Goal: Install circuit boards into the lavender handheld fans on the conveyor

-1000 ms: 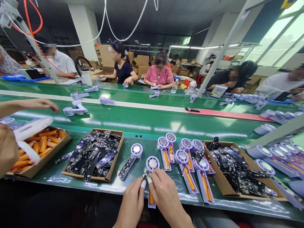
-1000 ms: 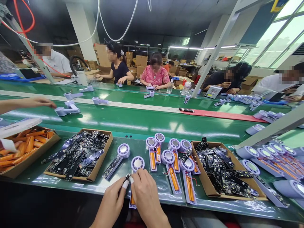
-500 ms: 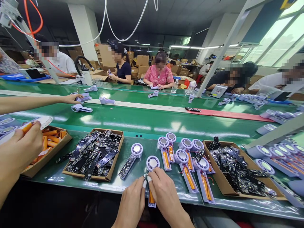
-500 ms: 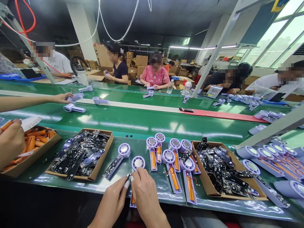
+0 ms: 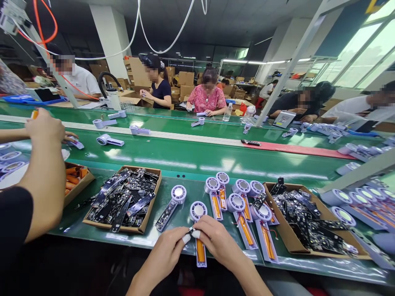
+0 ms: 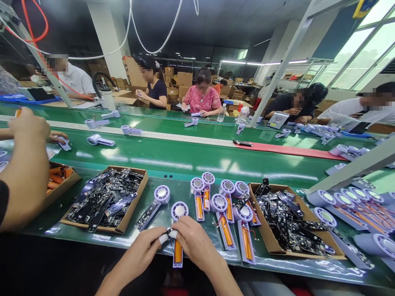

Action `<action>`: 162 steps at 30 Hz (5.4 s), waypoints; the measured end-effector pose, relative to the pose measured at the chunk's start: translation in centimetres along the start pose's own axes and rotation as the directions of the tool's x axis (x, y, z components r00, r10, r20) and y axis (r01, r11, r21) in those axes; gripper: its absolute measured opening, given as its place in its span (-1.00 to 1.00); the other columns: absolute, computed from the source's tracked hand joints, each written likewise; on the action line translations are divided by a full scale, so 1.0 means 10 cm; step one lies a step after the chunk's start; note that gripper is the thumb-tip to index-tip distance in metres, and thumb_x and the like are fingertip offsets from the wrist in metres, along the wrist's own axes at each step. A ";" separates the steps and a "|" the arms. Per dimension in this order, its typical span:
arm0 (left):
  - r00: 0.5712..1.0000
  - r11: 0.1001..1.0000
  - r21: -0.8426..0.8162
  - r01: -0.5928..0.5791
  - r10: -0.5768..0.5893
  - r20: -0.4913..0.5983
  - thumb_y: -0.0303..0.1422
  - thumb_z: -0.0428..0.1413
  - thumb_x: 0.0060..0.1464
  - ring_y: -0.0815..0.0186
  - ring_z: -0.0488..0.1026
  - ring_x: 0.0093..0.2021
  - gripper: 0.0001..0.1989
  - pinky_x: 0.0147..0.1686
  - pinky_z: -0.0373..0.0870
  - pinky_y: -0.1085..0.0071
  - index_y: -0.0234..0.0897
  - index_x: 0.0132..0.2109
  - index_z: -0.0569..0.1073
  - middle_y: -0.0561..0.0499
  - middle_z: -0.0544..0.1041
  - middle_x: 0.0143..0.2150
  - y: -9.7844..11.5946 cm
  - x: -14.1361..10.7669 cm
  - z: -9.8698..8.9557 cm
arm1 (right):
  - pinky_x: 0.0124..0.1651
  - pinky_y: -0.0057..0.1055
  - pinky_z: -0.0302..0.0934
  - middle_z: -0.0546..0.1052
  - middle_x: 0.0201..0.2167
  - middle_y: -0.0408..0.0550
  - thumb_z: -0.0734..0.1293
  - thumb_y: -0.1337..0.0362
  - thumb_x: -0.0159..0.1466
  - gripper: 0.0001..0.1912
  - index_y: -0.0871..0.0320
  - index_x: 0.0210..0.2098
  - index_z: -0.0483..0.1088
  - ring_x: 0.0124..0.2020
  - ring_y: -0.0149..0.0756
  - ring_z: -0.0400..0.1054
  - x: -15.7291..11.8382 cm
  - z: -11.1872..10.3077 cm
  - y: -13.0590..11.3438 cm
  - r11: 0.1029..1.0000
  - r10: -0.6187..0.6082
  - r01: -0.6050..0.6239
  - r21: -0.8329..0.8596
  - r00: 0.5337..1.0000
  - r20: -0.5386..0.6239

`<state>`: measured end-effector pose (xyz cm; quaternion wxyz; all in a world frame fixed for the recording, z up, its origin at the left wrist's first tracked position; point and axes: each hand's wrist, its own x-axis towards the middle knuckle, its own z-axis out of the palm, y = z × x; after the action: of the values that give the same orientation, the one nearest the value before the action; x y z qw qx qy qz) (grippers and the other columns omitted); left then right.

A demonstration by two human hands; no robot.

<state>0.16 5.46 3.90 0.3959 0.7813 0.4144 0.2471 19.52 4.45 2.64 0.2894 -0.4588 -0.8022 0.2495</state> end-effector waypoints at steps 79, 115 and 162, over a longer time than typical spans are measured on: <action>0.966 0.917 -0.355 0.184 -0.235 -0.108 -0.28 -0.04 0.24 0.27 0.50 -0.31 -0.73 -0.29 0.40 0.42 -0.24 -0.05 0.48 -0.03 0.55 -0.26 -0.05 -0.11 0.09 | -0.15 -0.37 0.25 0.47 -0.27 -0.09 0.22 0.45 0.31 -0.77 0.06 -0.19 0.47 -0.22 -0.26 0.38 0.05 -0.04 -0.13 0.986 0.146 -0.139 0.090 0.987 -0.074; 0.914 0.931 -0.220 0.291 -0.338 -0.223 -0.42 -0.09 0.18 0.18 0.53 -0.14 -0.56 -0.09 0.47 0.23 -0.18 0.19 0.30 -0.13 0.51 -0.02 -0.01 -0.22 0.23 | -0.31 -0.41 0.21 0.47 -0.42 -0.12 0.27 0.39 0.27 -0.86 0.09 -0.33 0.46 -0.39 -0.30 0.29 -0.01 0.17 -0.19 0.954 0.243 -0.170 0.248 0.920 -0.308; 0.955 0.866 -0.467 0.181 -0.269 -0.128 -0.31 0.10 0.13 0.14 0.48 -0.04 -0.81 0.02 0.35 0.27 -0.22 -0.15 0.56 -0.07 0.60 -0.10 -0.14 -0.19 0.14 | -0.19 -0.40 0.16 0.47 -0.36 -0.12 0.32 0.39 0.29 -0.90 0.12 -0.33 0.47 -0.26 -0.30 0.32 0.07 -0.01 -0.14 0.967 0.098 -0.081 0.240 0.993 -0.060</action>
<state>-0.48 3.79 1.79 0.5509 0.5875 0.4701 0.3612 18.49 4.44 3.83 0.3591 -0.4653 -0.7342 0.3399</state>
